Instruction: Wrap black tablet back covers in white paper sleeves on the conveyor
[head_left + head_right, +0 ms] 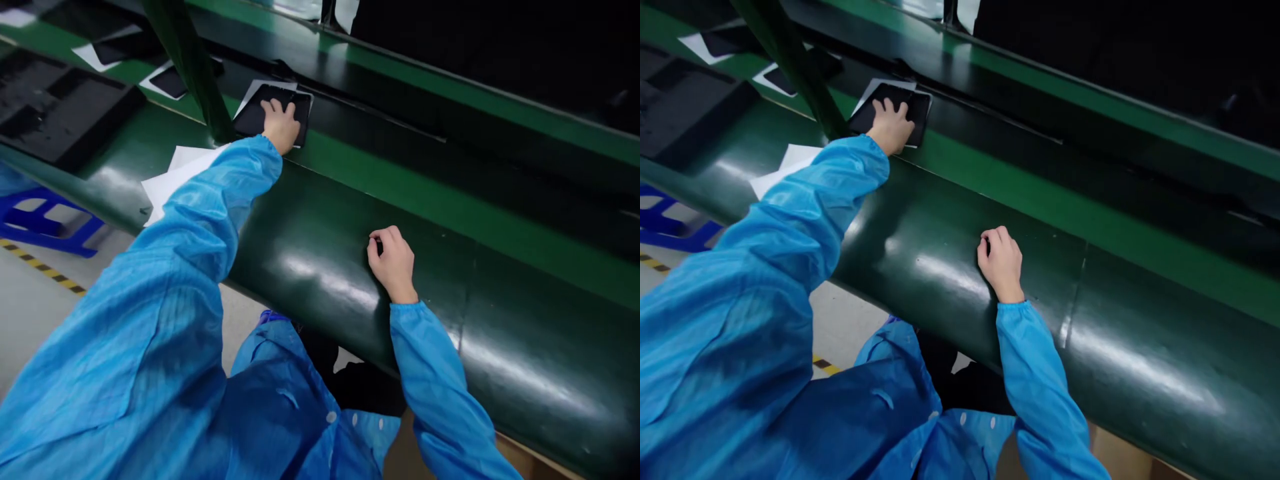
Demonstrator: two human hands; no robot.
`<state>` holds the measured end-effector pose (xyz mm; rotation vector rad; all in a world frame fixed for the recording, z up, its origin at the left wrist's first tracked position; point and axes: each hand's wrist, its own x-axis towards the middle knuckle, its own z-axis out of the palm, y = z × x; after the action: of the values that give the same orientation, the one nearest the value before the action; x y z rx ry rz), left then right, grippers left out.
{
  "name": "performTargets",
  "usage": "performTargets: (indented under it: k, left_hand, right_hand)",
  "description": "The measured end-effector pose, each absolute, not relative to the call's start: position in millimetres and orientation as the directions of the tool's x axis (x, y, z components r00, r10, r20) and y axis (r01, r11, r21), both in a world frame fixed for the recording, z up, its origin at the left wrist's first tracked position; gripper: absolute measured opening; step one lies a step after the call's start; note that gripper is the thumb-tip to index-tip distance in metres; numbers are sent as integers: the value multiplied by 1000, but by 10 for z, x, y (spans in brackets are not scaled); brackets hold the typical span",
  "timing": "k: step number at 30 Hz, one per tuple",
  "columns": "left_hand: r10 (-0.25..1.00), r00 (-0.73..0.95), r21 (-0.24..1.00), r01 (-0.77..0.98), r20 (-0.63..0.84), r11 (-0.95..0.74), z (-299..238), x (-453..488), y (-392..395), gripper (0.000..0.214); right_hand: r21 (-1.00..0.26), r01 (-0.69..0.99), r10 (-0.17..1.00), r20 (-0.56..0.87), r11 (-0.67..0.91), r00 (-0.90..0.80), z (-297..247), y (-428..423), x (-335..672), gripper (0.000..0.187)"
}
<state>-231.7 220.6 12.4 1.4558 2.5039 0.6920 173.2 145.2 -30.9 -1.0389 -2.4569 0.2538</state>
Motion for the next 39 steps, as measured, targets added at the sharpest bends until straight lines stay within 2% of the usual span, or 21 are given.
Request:
performTargets:
  k: [7, 8, 9, 11, 13, 14, 18, 24, 27, 30, 33, 36, 37, 39]
  left_hand:
    - [900, -405, 515, 744, -160, 426, 199, -2571, 2252, 51]
    - [904, -387, 459, 780, -180, 425, 205, -2578, 2241, 49]
    - [913, -356, 351, 844, -201, 406, 221, -2577, 2220, 47]
    - [927, -271, 44, 956, -261, 291, 280, -2558, 2155, 37]
    - [926, -200, -202, 969, -319, 139, 361, -2523, 2077, 28]
    - [926, -179, -263, 960, -332, 91, 402, -2502, 2041, 31]
    - [934, -171, -336, 940, -313, 60, 508, -2426, 1948, 46]
    - [970, -135, -369, 928, -202, 53, 539, -2160, 1860, 47]
    - [983, -53, -389, 921, -175, -19, 586, -1840, 1789, 45]
    - [986, 54, -388, 915, -157, -112, 661, -1424, 1652, 41]
    - [969, 205, -406, 880, -141, -245, 722, -956, 1400, 37]
    - [915, 379, -421, 814, -136, -400, 732, -472, 1049, 30]
    - [892, 432, -413, 794, -133, -447, 719, -316, 926, 28]
    - [846, 520, -378, 764, -121, -523, 670, -30, 697, 25]
  right_hand:
    - [-441, 566, 713, 330, 696, -619, -306, 1470, 1746, 16]
    - [-449, 558, 710, 336, 698, -618, -308, 1473, 1747, 16]
    - [-456, 550, 708, 342, 700, -618, -310, 1476, 1748, 16]
    - [-463, 533, 699, 354, 708, -622, -318, 1482, 1749, 17]
    - [-462, 523, 690, 361, 717, -628, -328, 1487, 1744, 18]
    - [-460, 520, 687, 363, 719, -629, -333, 1488, 1740, 18]
    - [-464, 521, 690, 360, 717, -628, -348, 1496, 1717, 18]
    - [-485, 522, 701, 337, 702, -629, -350, 1501, 1704, 18]
    - [-571, 485, 726, 329, 662, -604, -344, 1508, 1698, 15]
    - [-781, 351, 805, 303, 516, -509, -339, 1569, 1710, 15]
    - [-982, 66, 893, 133, 179, -430, -338, 1692, 1762, 32]
    - [-970, -181, 888, -62, -160, -455, -351, 1810, 1835, 53]
    - [-955, -210, 884, -95, -211, -457, -358, 1837, 1854, 56]
    - [-956, -201, 901, -114, -215, -419, -373, 1869, 1878, 60]
